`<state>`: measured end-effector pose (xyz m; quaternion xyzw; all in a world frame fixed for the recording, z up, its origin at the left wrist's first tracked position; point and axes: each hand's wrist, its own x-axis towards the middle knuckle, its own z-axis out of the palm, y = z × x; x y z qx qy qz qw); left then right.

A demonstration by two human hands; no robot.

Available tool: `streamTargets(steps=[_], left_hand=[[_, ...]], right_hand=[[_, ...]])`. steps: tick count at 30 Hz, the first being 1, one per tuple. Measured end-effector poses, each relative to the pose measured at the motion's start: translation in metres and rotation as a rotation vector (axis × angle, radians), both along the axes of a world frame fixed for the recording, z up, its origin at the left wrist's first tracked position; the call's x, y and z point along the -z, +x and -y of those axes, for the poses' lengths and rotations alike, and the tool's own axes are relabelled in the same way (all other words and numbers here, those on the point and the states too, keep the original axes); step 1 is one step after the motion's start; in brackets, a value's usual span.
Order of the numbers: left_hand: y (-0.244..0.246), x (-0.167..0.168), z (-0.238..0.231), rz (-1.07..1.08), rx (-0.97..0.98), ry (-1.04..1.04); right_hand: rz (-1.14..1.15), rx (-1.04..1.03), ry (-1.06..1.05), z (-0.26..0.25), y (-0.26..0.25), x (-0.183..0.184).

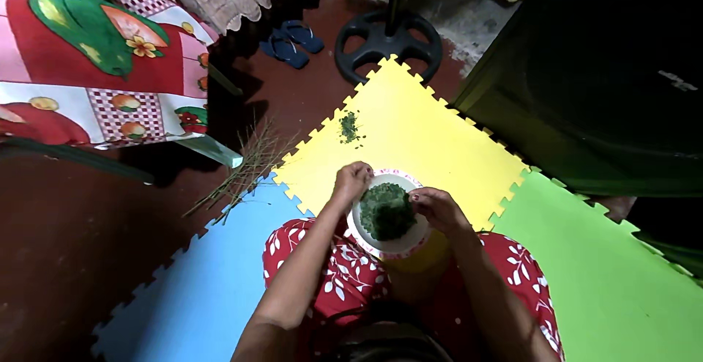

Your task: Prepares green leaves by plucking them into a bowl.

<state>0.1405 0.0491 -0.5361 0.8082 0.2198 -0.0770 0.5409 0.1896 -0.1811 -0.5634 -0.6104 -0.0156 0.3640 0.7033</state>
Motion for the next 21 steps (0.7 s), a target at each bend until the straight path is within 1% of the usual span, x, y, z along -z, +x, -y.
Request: streamTargets(steps=[2,4,7,8,9,11,13,15,16,18,21], left_hand=[[0.03,0.016,-0.025,-0.02,-0.036,0.118],[0.062,0.033,-0.047,-0.073,-0.018,0.245],[0.097,0.047,-0.061,-0.273,0.047,0.45],[0.102,0.047,-0.06,-0.315,0.072,0.479],[0.104,0.047,-0.056,-0.309,0.101,0.485],[0.098,0.04,-0.043,-0.17,0.186,0.419],[0.075,0.021,-0.02,-0.042,0.295,0.251],[0.047,0.006,0.007,-0.017,0.393,0.063],[0.032,0.003,0.018,0.019,0.42,0.02],[0.005,0.004,0.035,0.184,0.373,0.015],[-0.019,0.005,0.052,0.314,0.119,-0.01]], right_hand=[[-0.004,-0.002,-0.126,-0.002,0.002,0.0],[-0.026,-0.033,-0.261,-0.007,0.004,-0.006],[-0.049,-0.049,-0.304,-0.014,0.008,-0.008],[-0.051,-0.041,-0.308,-0.016,0.009,-0.008],[-0.05,-0.036,-0.315,-0.018,0.012,-0.01],[-0.027,-0.036,-0.324,-0.023,0.016,-0.014],[0.008,-0.038,-0.313,-0.028,0.018,-0.017],[0.053,-0.029,-0.29,-0.031,0.016,-0.016],[0.081,-0.014,-0.27,-0.033,0.014,-0.014],[0.111,0.033,-0.222,-0.035,0.006,-0.012],[0.088,0.125,-0.14,-0.035,-0.007,-0.022]])
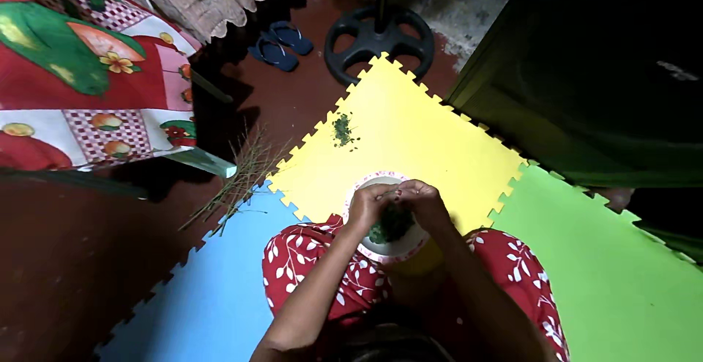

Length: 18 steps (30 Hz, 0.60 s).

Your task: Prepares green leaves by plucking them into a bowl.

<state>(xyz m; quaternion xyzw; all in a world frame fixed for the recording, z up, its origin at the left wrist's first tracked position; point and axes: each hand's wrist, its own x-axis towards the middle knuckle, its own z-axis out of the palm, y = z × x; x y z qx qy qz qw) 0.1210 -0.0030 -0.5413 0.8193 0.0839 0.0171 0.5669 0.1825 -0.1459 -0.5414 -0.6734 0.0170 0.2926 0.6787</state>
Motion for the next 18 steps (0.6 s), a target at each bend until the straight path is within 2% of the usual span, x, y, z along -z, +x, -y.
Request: streamTargets(steps=[5,7,11,14,18], left_hand=[[-0.015,-0.023,0.014,-0.143,-0.288,-0.405],[-0.018,-0.029,0.017,-0.185,-0.325,-0.525],[-0.026,-0.038,0.023,-0.204,-0.322,-0.615],[-0.031,-0.043,0.026,-0.182,-0.343,-0.668],[-0.034,-0.049,0.033,-0.152,-0.398,-0.786]], right_hand=[[0.125,-0.093,0.091,0.014,-0.015,-0.017],[0.215,-0.112,0.1,0.015,-0.022,-0.02],[0.379,-0.075,0.021,0.013,-0.032,-0.022],[0.331,-0.004,0.06,0.012,-0.035,-0.025],[0.165,0.111,0.241,0.013,-0.038,-0.022]])
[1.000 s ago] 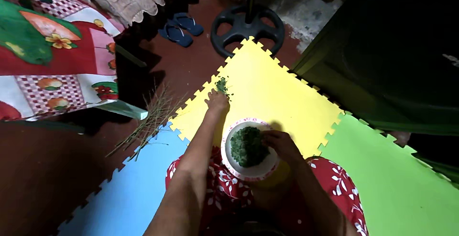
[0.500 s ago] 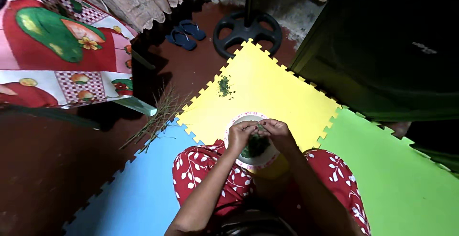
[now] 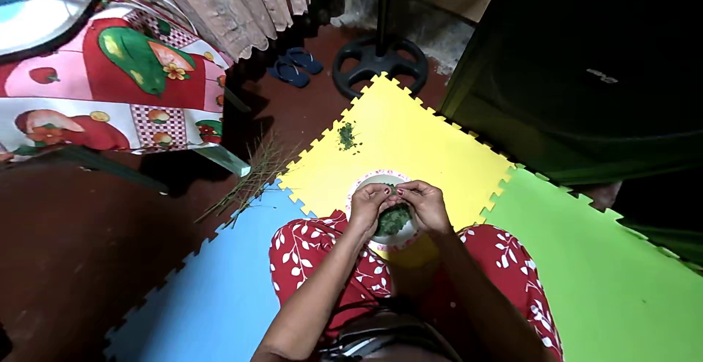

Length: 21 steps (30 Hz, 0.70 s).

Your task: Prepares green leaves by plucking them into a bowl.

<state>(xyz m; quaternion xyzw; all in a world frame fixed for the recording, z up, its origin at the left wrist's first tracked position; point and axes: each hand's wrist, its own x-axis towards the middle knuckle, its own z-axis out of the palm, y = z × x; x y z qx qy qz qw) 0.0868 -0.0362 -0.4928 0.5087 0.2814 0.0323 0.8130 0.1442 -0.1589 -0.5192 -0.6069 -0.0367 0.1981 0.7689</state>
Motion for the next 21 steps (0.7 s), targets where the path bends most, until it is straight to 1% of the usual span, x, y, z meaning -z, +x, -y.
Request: streamTargets(steps=[2,5,6,7,8,11,12,13,14,15,17,18,19,21], left_hand=[[0.0,0.001,0.0,0.006,0.046,0.068],[0.001,0.004,-0.005,0.034,0.209,0.349],[0.001,0.005,-0.007,0.041,0.236,0.398],[0.002,0.005,-0.007,0.052,0.231,0.396],[0.003,0.006,-0.006,0.062,0.201,0.348],[0.006,0.007,0.001,0.053,0.05,0.063],[0.007,0.008,0.003,0.04,0.021,-0.001],[0.008,0.009,0.003,0.029,0.012,-0.021],[0.008,0.011,0.002,0.025,0.029,0.014],[0.009,0.013,0.0,0.024,0.075,0.095],[0.01,0.016,-0.007,0.013,0.22,0.313],[0.011,0.019,-0.011,0.001,0.288,0.388],[0.013,0.021,-0.014,-0.01,0.33,0.419],[0.016,0.025,-0.018,-0.025,0.329,0.388]], right_hand=[[-0.016,-0.007,0.032,0.002,0.0,0.0],[0.07,-0.048,-0.044,0.007,0.004,0.0],[0.09,-0.06,-0.058,0.008,0.004,-0.001],[0.083,-0.058,-0.039,0.008,0.005,-0.001],[0.045,-0.043,0.01,0.007,0.006,0.0],[-0.149,0.013,0.167,0.003,0.008,0.003],[-0.186,0.023,0.185,0.002,0.008,0.005],[-0.195,0.026,0.174,0.001,0.009,0.006],[-0.173,0.018,0.139,0.001,0.009,0.007],[-0.119,-0.004,0.082,0.002,0.011,0.008],[0.018,-0.092,-0.075,0.006,0.016,0.009],[0.06,-0.144,-0.143,0.008,0.018,0.01],[0.072,-0.173,-0.176,0.009,0.021,0.011],[0.034,-0.163,-0.157,0.009,0.023,0.015]])
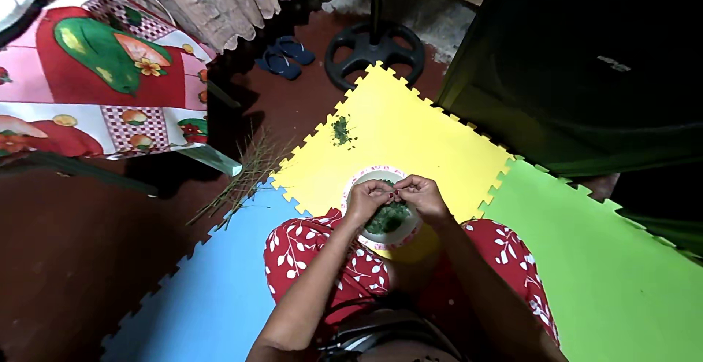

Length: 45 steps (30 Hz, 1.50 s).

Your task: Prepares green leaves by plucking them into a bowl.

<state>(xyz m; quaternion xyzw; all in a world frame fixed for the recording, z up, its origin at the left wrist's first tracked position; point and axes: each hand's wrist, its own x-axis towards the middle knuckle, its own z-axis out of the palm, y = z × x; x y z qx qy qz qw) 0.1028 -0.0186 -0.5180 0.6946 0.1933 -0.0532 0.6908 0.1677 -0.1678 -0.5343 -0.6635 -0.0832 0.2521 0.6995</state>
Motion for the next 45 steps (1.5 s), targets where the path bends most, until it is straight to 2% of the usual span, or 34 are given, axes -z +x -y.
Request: streamTargets(steps=[3,5,8,10,15,19,25,29,31,32,35,36,38,40,42,45], left_hand=[[0.001,0.01,-0.005,-0.042,-0.079,-0.061],[-0.001,0.021,-0.013,-0.09,-0.064,0.03],[-0.003,0.027,-0.019,-0.194,0.198,0.34],[0.0,0.023,-0.016,-0.197,0.319,0.412],[0.006,0.009,-0.003,-0.055,0.271,0.332],[0.008,0.006,-0.002,-0.076,0.244,0.348],[0.006,0.007,-0.006,-0.133,0.296,0.399],[0.01,0.01,-0.019,-0.104,0.25,0.169],[0.021,0.013,-0.031,-0.104,0.137,0.096],[0.031,0.017,-0.04,-0.115,0.085,0.128],[0.075,0.039,-0.077,-0.154,0.055,0.424],[0.091,0.046,-0.089,-0.197,0.079,0.554],[0.117,0.055,-0.108,-0.341,0.161,0.77],[0.13,0.059,-0.114,-0.379,0.19,0.895],[0.131,0.055,-0.112,-0.302,0.195,0.94],[0.117,0.04,-0.105,-0.132,0.197,0.8]], right_hand=[[-0.107,0.108,0.049,0.005,0.003,0.013],[-0.166,0.146,0.054,0.012,0.009,0.02],[-0.238,0.142,0.027,0.015,0.01,0.022],[-0.24,0.131,0.023,0.011,0.009,0.021],[-0.19,0.103,0.028,0.002,0.004,0.024],[-0.14,0.079,0.028,-0.002,0.002,0.023],[0.006,-0.106,-0.089,-0.002,-0.002,0.016],[-0.166,-0.113,0.024,0.002,0.002,0.023],[-0.201,-0.156,-0.075,0.003,0.004,0.028],[-0.136,-0.225,-0.192,0.001,0.004,0.029],[0.18,-0.595,-0.601,-0.007,0.004,0.026],[0.27,-0.611,-0.686,-0.009,0.002,0.024],[0.41,-0.458,-0.799,-0.009,0.003,0.028],[0.499,-0.245,-0.868,-0.002,0.016,0.041],[0.358,-0.21,-0.925,0.004,0.031,0.048],[-0.016,-0.303,-0.925,0.005,0.045,0.046]])
